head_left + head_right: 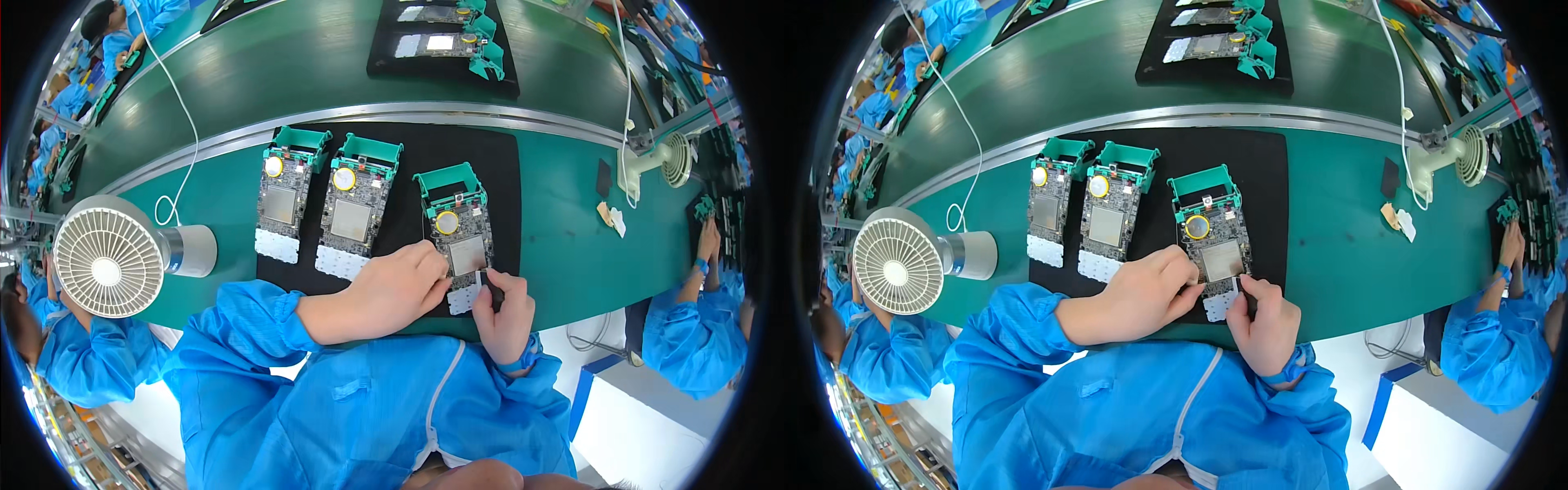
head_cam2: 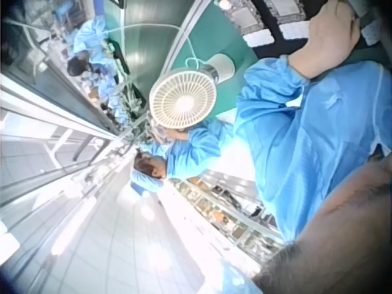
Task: Assembling small electronic components and connecting wires onto circuit boards at a factory workstation.
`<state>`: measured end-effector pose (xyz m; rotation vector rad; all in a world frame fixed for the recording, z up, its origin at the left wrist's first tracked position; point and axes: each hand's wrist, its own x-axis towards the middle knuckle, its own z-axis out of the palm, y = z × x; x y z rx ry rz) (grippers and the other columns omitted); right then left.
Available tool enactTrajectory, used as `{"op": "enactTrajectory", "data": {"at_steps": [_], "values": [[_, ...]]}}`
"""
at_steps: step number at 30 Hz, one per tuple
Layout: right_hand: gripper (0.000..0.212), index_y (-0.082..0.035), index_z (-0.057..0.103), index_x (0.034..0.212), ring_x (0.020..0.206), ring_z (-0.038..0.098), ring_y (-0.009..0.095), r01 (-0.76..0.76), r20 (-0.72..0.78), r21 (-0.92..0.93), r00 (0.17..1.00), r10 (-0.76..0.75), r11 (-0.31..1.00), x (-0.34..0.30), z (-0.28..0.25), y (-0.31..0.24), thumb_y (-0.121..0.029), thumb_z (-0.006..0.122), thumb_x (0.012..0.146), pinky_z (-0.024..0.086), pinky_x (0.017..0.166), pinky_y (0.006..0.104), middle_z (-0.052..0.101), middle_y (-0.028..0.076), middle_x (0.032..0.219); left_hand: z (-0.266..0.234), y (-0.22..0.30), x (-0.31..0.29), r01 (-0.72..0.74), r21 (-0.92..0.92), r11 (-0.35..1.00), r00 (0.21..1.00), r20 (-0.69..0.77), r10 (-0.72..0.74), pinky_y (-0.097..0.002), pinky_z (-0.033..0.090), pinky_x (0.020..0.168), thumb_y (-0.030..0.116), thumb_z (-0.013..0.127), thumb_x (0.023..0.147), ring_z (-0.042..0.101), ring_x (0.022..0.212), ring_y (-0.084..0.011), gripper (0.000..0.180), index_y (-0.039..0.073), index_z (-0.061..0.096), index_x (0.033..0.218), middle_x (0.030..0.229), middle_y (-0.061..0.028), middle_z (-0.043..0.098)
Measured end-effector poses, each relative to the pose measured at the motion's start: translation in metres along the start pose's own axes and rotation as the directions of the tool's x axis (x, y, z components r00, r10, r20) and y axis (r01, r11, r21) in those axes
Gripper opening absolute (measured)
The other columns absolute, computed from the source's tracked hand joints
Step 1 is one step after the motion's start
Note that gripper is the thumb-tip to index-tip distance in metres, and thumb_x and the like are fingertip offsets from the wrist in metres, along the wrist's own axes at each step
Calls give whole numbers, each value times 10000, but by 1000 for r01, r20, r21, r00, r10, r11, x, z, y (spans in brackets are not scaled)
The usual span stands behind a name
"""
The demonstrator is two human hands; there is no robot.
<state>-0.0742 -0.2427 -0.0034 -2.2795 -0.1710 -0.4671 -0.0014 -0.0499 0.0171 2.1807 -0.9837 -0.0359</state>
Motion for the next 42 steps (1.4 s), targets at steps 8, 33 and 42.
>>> {"op": "enactTrajectory", "data": {"at_steps": [8, 33, 42], "values": [[291, 0, 524, 1069, 569, 622, 270, 67, 20, -115, 998, -65, 991, 5, -6, -2, 35, 649, 809, 484, 498, 348, 617, 139, 756, 7, 3, 6, -23, 22, 999, 998, -51, 25, -359, 471, 509, 143, 694, 830, 578, 658, -260, 174, 68, 540, 858, 824, -88, 520], [269, -8, 540, 1195, 1071, 535, 296, -177, 230, -13, 957, 175, 984, -11, -41, 29, -19, 546, 926, 426, 912, 349, 512, 181, 1188, -19, 17, 6, 216, -489, 845, 976, 82, -202, -394, 458, 535, 136, 646, 859, 616, 652, -280, 306, 32, 443, 1063, 874, -154, 573], [200, -6, 572, 1078, 850, 574, 352, 14, 9, -522, 1000, -11, 853, -5, -37, -29, -96, 595, 901, 472, 715, 400, 538, 178, 971, -22, 30, 40, -212, -143, 967, 971, -144, 192, -408, 514, 715, 117, 684, 731, 575, 997, -347, 485, 4, 483, 1158, 1068, -166, 558]]}}
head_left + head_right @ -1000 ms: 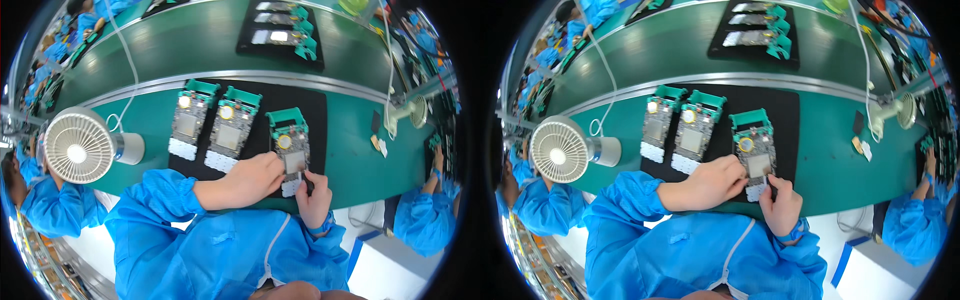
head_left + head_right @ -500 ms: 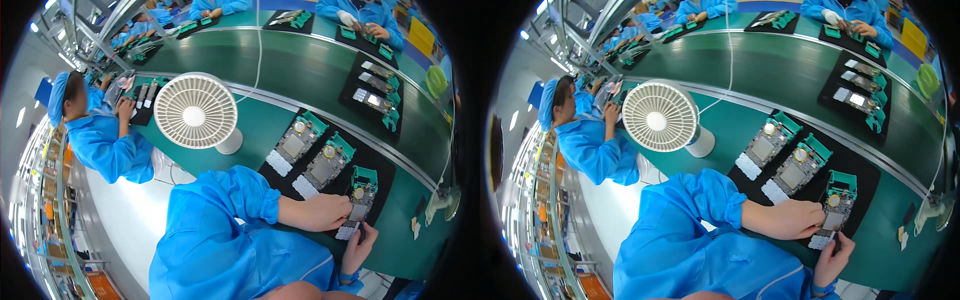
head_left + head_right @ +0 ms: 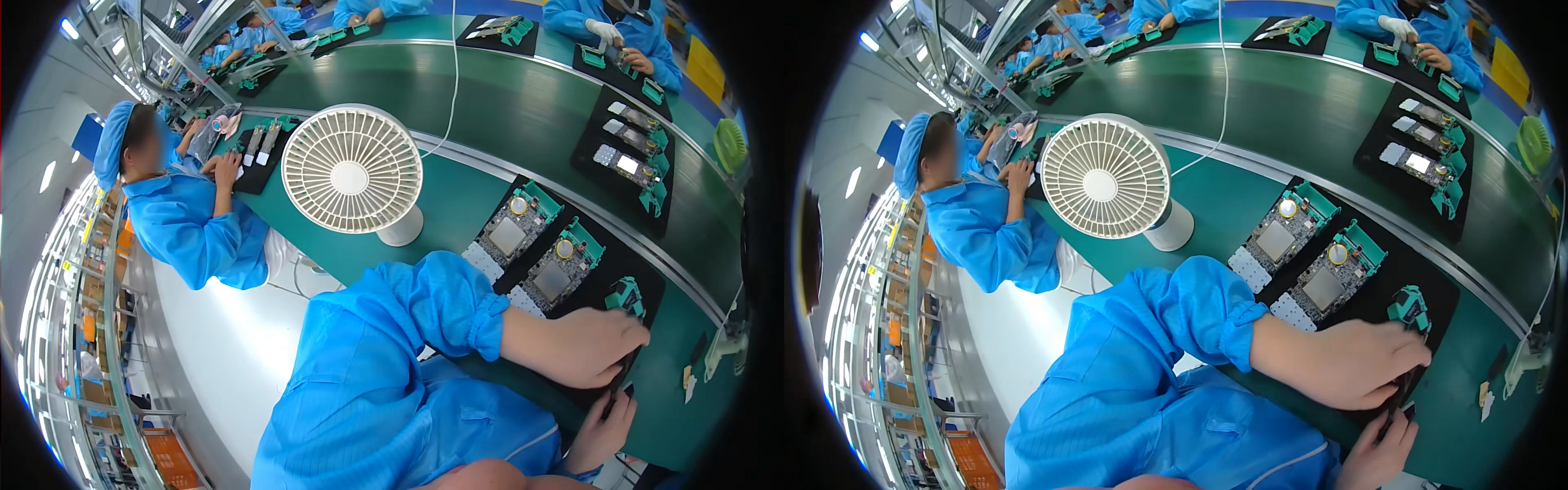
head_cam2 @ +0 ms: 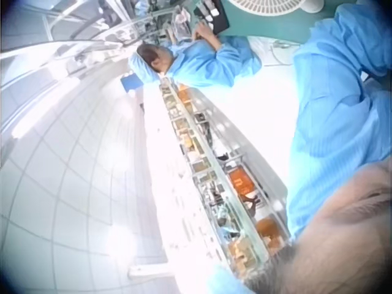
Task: Assembling small electronic components and connecting wires onto circuit boards at a factory workstation.
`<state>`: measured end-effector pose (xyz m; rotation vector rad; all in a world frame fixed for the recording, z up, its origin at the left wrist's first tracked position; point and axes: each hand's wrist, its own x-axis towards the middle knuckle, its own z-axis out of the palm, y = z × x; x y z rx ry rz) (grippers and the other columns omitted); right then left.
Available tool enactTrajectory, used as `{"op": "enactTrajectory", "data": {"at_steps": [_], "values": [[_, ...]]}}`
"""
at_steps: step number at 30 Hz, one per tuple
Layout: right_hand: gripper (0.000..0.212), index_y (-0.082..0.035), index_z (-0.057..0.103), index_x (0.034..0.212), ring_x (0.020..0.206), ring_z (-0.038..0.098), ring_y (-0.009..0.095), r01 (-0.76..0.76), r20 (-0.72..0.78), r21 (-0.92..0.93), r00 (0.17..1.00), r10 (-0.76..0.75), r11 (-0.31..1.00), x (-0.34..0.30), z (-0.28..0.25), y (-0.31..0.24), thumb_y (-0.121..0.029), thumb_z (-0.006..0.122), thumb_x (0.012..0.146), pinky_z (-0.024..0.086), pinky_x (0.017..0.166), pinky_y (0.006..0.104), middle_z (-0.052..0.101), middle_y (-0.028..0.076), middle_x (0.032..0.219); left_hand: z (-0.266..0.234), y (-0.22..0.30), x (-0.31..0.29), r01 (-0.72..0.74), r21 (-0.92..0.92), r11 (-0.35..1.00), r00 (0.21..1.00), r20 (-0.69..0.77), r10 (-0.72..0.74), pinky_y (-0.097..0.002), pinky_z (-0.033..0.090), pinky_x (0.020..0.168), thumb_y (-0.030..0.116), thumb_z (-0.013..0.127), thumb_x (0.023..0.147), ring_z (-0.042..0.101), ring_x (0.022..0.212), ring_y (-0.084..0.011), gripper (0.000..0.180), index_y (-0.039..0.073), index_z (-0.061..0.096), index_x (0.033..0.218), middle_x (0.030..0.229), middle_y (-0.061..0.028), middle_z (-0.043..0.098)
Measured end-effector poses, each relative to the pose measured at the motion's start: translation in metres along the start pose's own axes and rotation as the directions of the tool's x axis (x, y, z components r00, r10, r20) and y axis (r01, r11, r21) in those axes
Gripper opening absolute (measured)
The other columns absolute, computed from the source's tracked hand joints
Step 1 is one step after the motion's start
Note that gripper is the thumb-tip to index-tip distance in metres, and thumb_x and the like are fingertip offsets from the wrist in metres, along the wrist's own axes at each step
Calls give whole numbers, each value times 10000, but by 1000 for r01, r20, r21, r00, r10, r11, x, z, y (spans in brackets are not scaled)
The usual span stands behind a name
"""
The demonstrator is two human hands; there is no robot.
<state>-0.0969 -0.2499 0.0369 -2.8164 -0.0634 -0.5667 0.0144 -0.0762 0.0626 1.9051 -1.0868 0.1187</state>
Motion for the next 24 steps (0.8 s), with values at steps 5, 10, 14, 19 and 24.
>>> {"op": "enactTrajectory", "data": {"at_steps": [5, 10, 14, 19, 24], "values": [[110, 25, 531, 961, 714, 499, 320, -67, 87, 334, 995, 40, 940, -13, -9, 13, -21, 576, 872, 407, 628, 380, 478, 163, 848, -14, -18, 6, -190, 257, 948, 965, -128, 228, -522, 378, 1006, 69, 715, 614, 360, 1272, -443, 672, 22, 505, 1251, 1382, -222, 375], [283, -36, 625, 1059, 867, 572, 426, -86, 411, 300, 910, -47, 950, -12, -43, -8, -160, 720, 823, 488, 751, 461, 587, 209, 956, -8, -39, 1, -114, 199, 973, 981, 177, 79, -514, 369, 1053, 69, 707, 680, 306, 1321, -483, 692, 8, 471, 1327, 1444, -243, 324], [204, -41, 649, 1055, 769, 566, 291, -200, 447, 442, 894, -21, 874, 15, -59, -9, -96, 646, 858, 473, 705, 377, 566, 138, 878, -14, -50, 5, -155, 18, 988, 949, 281, 144, -428, 446, 968, 23, 655, 742, 441, 1190, -385, 477, 0, 545, 1205, 1272, -198, 483], [93, 1, 520, 1000, 791, 502, 181, -251, 279, 590, 955, 97, 768, 58, -7, 3, -61, 537, 932, 428, 730, 309, 523, 92, 906, -24, -47, 8, -118, -61, 991, 939, 318, 131, -405, 451, 923, 17, 629, 765, 485, 1086, -344, 396, 5, 564, 1155, 1150, -165, 529], [156, 5, 439, 918, 808, 476, 287, -125, 218, 504, 976, 14, 855, 72, 11, -7, -16, 563, 826, 417, 760, 342, 434, 130, 890, -20, -54, 7, -81, -82, 993, 935, 339, 104, -404, 454, 861, 28, 622, 772, 497, 1016, -331, 312, 9, 577, 1080, 1047, -148, 543]]}}
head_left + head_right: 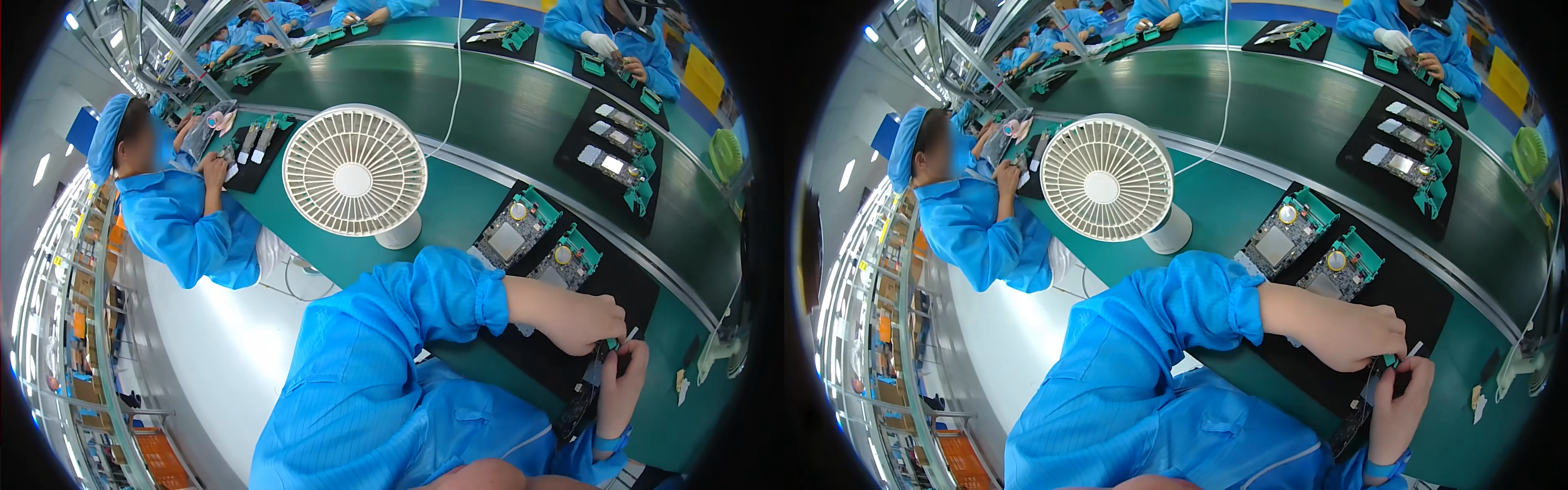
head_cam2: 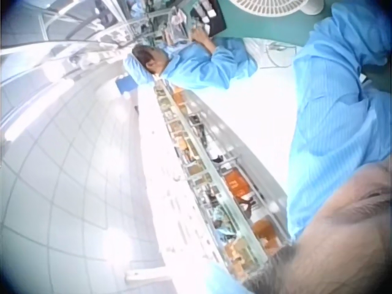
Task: Assembling small electronic components and connecting wires onto circuit boards at a factory workstation.
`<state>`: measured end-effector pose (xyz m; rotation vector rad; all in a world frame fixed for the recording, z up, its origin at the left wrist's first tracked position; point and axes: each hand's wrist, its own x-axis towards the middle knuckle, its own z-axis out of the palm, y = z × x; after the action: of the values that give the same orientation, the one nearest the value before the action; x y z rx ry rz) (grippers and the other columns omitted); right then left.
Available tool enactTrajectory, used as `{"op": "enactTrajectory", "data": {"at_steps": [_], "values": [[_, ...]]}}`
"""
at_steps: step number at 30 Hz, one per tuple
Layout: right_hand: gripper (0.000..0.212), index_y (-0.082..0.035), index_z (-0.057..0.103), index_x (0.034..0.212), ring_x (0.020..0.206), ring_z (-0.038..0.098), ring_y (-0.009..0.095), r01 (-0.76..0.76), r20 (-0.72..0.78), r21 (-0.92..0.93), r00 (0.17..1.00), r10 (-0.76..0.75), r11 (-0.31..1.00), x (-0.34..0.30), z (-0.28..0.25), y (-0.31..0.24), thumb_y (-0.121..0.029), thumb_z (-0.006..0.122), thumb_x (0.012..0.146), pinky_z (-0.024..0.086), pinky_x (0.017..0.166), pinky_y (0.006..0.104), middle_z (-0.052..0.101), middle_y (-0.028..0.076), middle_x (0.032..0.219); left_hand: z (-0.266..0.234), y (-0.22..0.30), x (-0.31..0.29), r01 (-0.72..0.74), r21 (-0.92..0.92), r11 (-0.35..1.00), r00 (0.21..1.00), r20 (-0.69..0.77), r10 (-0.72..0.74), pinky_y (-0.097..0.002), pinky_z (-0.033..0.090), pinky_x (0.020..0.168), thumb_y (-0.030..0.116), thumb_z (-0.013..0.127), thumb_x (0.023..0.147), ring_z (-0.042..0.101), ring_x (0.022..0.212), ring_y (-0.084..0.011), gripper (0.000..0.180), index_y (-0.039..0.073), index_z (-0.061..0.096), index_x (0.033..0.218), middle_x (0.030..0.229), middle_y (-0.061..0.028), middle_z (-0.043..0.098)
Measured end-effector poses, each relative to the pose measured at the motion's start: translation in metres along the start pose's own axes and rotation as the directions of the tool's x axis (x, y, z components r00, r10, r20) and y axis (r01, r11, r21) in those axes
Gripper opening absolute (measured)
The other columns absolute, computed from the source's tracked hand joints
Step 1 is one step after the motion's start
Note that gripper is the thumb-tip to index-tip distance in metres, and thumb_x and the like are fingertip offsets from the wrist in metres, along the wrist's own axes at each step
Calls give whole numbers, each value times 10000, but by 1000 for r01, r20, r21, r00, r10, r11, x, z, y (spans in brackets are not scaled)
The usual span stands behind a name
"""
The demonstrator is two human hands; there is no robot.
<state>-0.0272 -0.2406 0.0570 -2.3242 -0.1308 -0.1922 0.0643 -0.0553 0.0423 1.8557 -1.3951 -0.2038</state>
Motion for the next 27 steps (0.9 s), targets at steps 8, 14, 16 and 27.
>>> {"op": "enactTrajectory", "data": {"at_steps": [8, 14, 16, 27], "values": [[216, -15, 449, 962, 850, 518, 381, 72, 7, -256, 997, -72, 964, -8, -4, -22, -54, 594, 806, 442, 715, 422, 454, 158, 948, 3, 8, 1, -18, -8, 1000, 998, -56, 18, -388, 441, 816, 71, 635, 769, 493, 955, -315, 279, 19, 585, 1039, 1003, -135, 546], [171, -31, 473, 950, 826, 544, 388, -21, -64, -378, 998, -3, 926, -12, -5, -28, -79, 583, 827, 450, 662, 445, 478, 152, 934, 9, 14, 11, -41, 60, 997, 995, -93, 46, -397, 438, 796, 124, 671, 745, 500, 913, -314, 303, 27, 596, 1022, 959, -132, 554], [142, -32, 507, 957, 825, 546, 388, 20, -114, -316, 992, -59, 949, -12, -4, -31, -75, 580, 843, 455, 670, 440, 497, 161, 926, 8, 13, 11, -62, 69, 996, 993, -95, 68, -401, 438, 812, 126, 677, 734, 507, 919, -325, 316, 22, 596, 1021, 959, -131, 557], [365, 20, 489, 1237, 906, 650, 236, 42, -179, 70, 983, -29, 997, -34, -26, -10, 45, 588, 887, 504, 741, 284, 631, 166, 1067, -2, 13, 2, 23, 4, 1000, 999, -30, -23, -405, 453, 890, 41, 674, 754, 494, 1062, -353, 444, 11, 527, 1172, 1112, -154, 545]]}}
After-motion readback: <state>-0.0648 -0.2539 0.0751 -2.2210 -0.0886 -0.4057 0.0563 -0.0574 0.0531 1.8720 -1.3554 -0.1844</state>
